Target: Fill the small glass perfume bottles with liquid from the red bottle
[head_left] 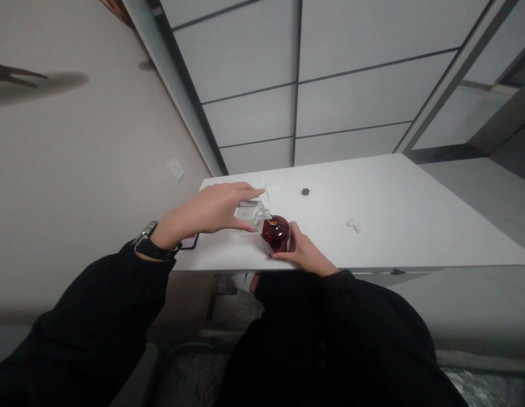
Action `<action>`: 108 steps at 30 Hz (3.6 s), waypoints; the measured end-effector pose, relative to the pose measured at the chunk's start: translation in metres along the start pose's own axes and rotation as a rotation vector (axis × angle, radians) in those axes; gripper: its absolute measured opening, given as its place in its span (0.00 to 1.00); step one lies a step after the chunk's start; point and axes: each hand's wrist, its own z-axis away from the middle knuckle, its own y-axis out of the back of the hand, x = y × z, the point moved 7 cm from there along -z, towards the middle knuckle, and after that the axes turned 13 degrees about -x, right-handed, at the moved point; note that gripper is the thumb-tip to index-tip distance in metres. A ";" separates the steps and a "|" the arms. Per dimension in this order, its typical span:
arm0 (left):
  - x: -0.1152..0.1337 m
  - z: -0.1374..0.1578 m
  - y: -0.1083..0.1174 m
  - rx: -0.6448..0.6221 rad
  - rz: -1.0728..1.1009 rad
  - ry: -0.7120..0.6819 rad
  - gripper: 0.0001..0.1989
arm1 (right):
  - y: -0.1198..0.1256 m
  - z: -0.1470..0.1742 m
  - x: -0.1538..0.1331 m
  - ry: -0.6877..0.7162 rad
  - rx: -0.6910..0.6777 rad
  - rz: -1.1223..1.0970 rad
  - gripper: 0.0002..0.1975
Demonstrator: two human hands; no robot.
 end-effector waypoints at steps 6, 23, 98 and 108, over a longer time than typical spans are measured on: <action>0.004 0.001 0.006 -0.024 -0.026 0.015 0.37 | 0.000 0.000 0.002 0.012 -0.002 -0.009 0.36; 0.007 0.000 0.011 -0.072 -0.099 0.048 0.37 | 0.002 0.000 0.002 0.004 0.007 0.024 0.35; 0.020 -0.003 0.024 -0.163 -0.142 0.173 0.37 | 0.002 0.000 -0.001 -0.035 0.003 0.030 0.36; 0.019 -0.005 0.021 -0.187 -0.135 0.171 0.36 | 0.003 0.000 -0.002 -0.028 0.005 0.019 0.35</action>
